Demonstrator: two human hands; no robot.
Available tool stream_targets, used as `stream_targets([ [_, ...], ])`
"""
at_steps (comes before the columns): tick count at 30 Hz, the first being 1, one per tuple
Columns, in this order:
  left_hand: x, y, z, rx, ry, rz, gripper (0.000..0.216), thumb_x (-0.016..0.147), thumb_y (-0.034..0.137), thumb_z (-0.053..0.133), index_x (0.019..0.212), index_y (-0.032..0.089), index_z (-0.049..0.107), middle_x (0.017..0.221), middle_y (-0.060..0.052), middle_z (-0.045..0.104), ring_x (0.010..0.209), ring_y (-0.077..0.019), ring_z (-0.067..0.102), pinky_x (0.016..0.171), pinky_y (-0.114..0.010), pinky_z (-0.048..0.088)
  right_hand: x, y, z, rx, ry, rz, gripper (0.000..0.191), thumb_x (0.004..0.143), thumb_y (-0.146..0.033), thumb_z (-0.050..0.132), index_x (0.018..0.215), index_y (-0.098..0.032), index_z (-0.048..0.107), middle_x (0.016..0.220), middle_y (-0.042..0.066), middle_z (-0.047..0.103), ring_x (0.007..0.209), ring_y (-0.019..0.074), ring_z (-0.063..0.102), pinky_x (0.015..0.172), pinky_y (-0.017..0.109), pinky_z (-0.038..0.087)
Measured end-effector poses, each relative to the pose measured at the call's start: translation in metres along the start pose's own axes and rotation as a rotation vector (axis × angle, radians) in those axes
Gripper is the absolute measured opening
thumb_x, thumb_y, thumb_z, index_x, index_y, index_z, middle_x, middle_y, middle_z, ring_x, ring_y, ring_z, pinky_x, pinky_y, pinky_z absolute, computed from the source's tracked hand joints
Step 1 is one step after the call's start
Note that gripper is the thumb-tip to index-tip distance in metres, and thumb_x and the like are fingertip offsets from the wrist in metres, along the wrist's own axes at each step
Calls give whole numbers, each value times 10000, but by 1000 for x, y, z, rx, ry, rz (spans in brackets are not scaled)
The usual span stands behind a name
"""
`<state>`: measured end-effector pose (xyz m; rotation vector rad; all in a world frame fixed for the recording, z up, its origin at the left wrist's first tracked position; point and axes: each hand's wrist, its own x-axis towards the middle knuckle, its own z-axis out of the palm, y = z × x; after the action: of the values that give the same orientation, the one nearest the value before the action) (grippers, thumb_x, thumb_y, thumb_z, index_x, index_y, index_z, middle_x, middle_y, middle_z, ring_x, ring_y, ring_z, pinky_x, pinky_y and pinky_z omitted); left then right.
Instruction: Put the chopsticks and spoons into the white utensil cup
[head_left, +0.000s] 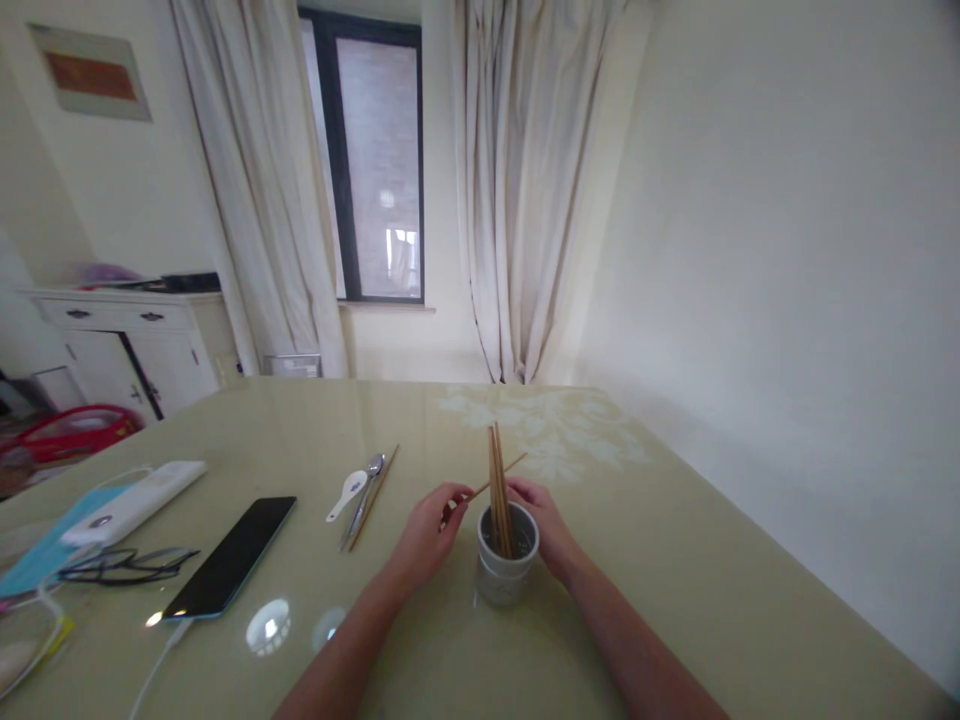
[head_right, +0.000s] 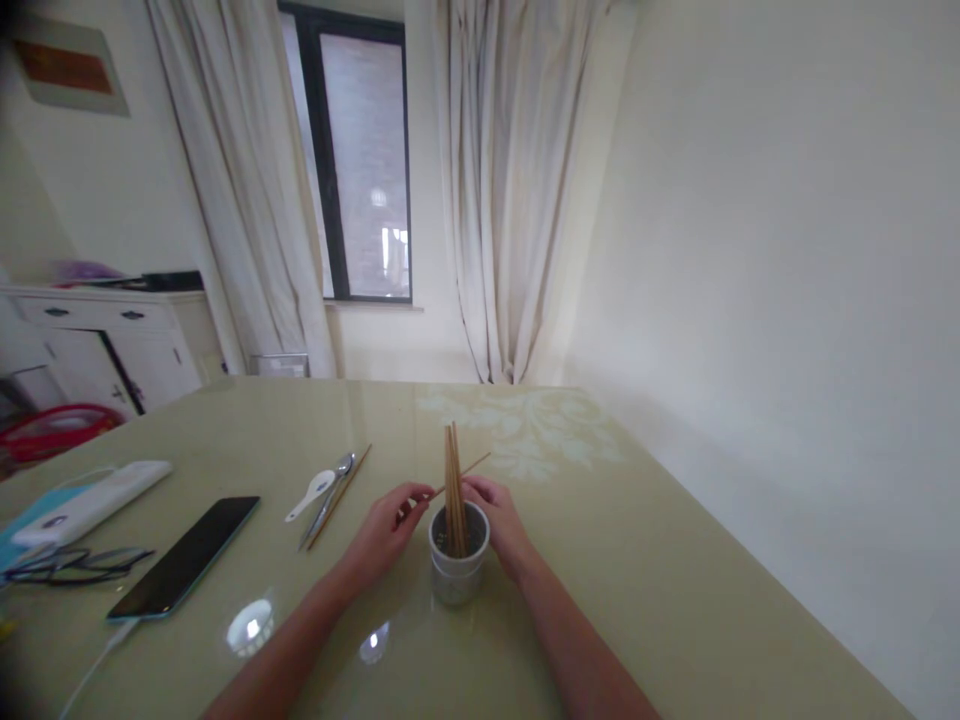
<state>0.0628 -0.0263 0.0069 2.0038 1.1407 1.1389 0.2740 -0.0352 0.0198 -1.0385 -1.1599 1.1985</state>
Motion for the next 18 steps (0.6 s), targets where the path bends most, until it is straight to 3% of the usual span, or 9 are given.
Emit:
stream_targets([
  [4,-2,5,2,-41,-77,36,327,1033,379,503,1169,238,764,1123,-77,800,937,-205,730,819,-315,571,-1,1,5,34,-62,25,515,743,-671,879,872,-179,800,738,30,764,654,196,674,642,310,516],
  [7,1,3,-3,21,-90,37,335,1028,335,498,1222,242,755,1164,-76,801,980,-212,737,881,-336,586,4,-6,-1,68,84,-64,506,753,-664,879,896,-191,768,835,54,803,742,209,721,684,306,537],
  [9,3,-3,-13,180,-52,10,334,1006,270,515,1243,239,748,1157,-79,801,991,-223,735,937,-365,581,8,-16,-14,125,304,-177,516,756,-672,870,943,-210,739,927,70,824,808,213,741,703,301,543],
  [12,5,-14,-39,569,107,-110,330,976,169,520,1188,221,767,1178,-108,793,1098,-274,710,1014,-421,533,11,-36,-41,207,576,-379,508,795,-660,840,1028,-230,706,938,49,815,781,183,725,720,296,544],
  [15,2,-23,-63,919,228,-288,339,1003,161,484,1192,202,763,1242,-147,762,1177,-331,665,983,-451,499,9,-54,-61,274,625,-525,471,820,-616,844,1055,-232,707,866,12,776,728,154,687,728,288,549],
  [18,-3,-26,-76,1075,234,-406,343,1016,194,483,1241,197,743,1237,-163,749,1162,-343,645,917,-439,478,3,-63,-59,283,567,-541,442,819,-594,861,1028,-228,729,810,5,738,701,152,662,697,284,549],
])
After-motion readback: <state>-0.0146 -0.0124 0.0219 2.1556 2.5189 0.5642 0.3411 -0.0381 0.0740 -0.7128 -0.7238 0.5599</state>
